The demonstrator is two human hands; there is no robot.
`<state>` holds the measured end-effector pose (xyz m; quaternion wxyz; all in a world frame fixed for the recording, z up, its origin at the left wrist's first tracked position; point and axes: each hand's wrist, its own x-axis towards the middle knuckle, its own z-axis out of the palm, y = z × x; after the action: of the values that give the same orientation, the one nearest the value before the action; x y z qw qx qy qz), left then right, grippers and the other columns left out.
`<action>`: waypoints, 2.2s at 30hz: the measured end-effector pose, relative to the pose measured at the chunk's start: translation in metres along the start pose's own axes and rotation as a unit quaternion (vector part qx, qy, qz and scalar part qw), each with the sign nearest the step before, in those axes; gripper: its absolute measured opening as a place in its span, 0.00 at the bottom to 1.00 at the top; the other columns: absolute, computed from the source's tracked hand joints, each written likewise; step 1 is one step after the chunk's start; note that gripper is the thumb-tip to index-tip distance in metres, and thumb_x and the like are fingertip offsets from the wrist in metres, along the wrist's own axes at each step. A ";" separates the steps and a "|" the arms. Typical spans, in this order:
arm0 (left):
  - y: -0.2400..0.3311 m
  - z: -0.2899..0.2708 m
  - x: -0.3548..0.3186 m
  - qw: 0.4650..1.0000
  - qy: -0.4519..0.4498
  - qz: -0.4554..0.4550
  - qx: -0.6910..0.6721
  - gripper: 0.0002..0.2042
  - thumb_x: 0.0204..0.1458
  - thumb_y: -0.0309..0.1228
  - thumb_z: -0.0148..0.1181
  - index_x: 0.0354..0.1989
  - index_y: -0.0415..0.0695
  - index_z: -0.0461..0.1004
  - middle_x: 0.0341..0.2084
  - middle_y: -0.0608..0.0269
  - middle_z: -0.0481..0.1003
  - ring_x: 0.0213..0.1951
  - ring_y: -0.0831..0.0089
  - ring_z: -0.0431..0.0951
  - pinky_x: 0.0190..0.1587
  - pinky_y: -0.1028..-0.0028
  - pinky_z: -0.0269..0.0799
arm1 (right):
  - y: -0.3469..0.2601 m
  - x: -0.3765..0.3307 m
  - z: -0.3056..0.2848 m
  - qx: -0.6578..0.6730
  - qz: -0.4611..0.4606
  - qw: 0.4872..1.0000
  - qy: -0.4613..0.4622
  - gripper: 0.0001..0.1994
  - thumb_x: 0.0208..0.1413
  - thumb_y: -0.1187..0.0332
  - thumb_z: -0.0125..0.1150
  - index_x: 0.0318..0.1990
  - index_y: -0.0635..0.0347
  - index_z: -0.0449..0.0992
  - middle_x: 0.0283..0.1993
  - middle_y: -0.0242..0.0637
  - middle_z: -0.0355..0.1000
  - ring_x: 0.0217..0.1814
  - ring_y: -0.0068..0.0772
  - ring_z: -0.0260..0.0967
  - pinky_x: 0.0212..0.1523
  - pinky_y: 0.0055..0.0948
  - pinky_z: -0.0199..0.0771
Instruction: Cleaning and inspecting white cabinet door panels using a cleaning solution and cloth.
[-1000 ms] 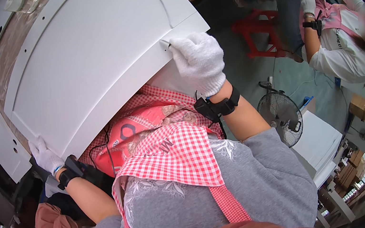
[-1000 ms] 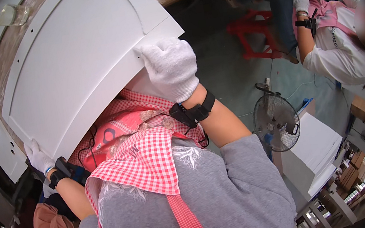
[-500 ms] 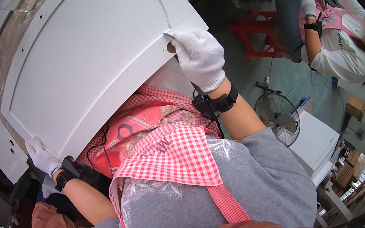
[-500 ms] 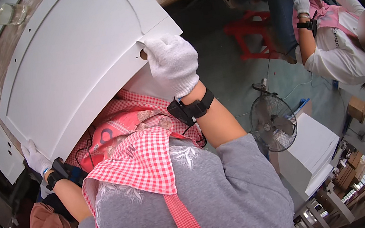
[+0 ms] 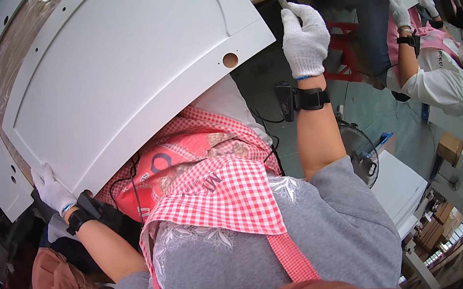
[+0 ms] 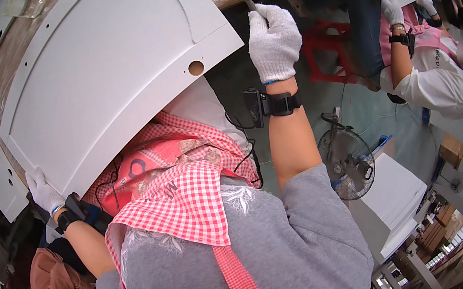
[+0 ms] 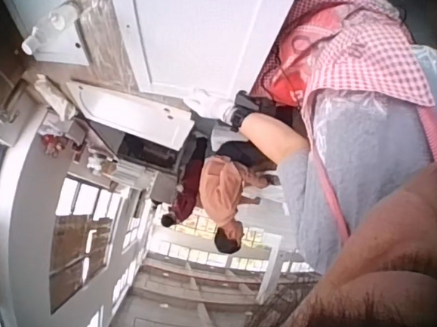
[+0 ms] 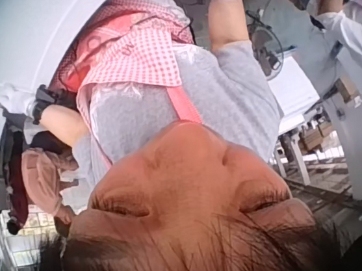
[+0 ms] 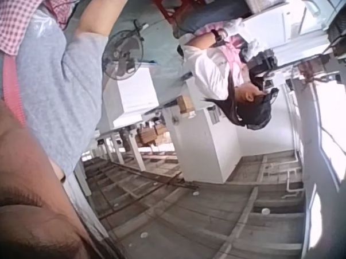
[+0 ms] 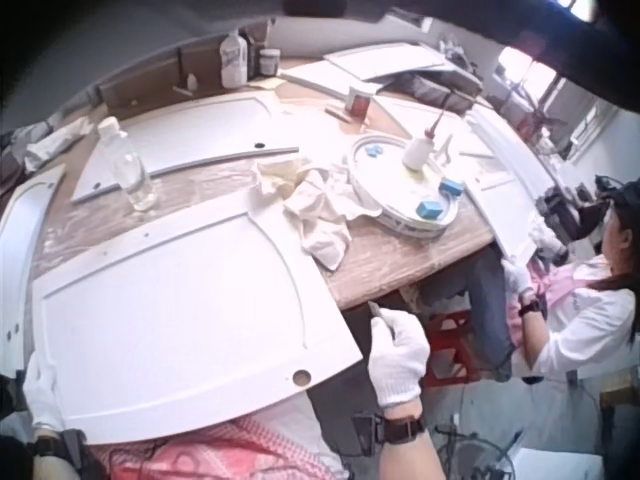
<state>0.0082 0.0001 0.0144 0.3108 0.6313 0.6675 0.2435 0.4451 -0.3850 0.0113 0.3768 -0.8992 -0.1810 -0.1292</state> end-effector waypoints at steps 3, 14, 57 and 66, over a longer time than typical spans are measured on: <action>0.006 0.001 0.000 1.000 -0.007 -0.006 -0.004 0.32 0.58 0.37 0.61 0.70 0.36 0.62 0.64 0.48 0.69 0.59 0.62 0.74 0.60 0.70 0.69 | -0.014 -0.013 0.010 0.114 0.014 0.991 -0.074 0.05 0.56 0.73 0.65 0.40 0.62 0.82 0.35 0.42 0.78 0.38 0.39 0.78 0.42 0.33 0.78; -0.013 -0.010 0.028 0.996 -0.003 0.055 0.073 0.32 0.60 0.40 0.59 0.69 0.35 0.63 0.64 0.50 0.70 0.62 0.65 0.71 0.65 0.72 0.62 | -0.040 -0.023 -0.011 0.013 -0.217 0.968 -0.125 0.09 0.50 0.74 0.68 0.40 0.54 0.81 0.30 0.36 0.73 0.33 0.42 0.72 0.35 0.36 0.74; -0.016 -0.012 0.034 0.985 0.010 0.080 0.153 0.33 0.60 0.45 0.58 0.68 0.35 0.65 0.64 0.50 0.70 0.62 0.62 0.71 0.65 0.70 0.61 | -0.040 -0.039 -0.021 -0.003 -0.273 0.938 -0.215 0.12 0.49 0.79 0.67 0.43 0.57 0.82 0.33 0.40 0.76 0.34 0.44 0.75 0.36 0.35 0.77; -0.037 -0.019 0.049 0.964 0.006 0.141 0.224 0.34 0.59 0.47 0.58 0.68 0.36 0.65 0.64 0.49 0.70 0.63 0.62 0.70 0.66 0.70 0.61 | -0.044 -0.037 -0.010 -0.015 -0.254 0.948 -0.189 0.09 0.51 0.77 0.68 0.41 0.57 0.82 0.31 0.39 0.75 0.33 0.42 0.75 0.34 0.34 0.76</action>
<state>-0.0316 0.0466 -0.0045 0.1201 0.7713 0.6108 0.1326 0.3923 -0.3718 0.0319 0.2768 -0.8371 -0.4692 -0.0507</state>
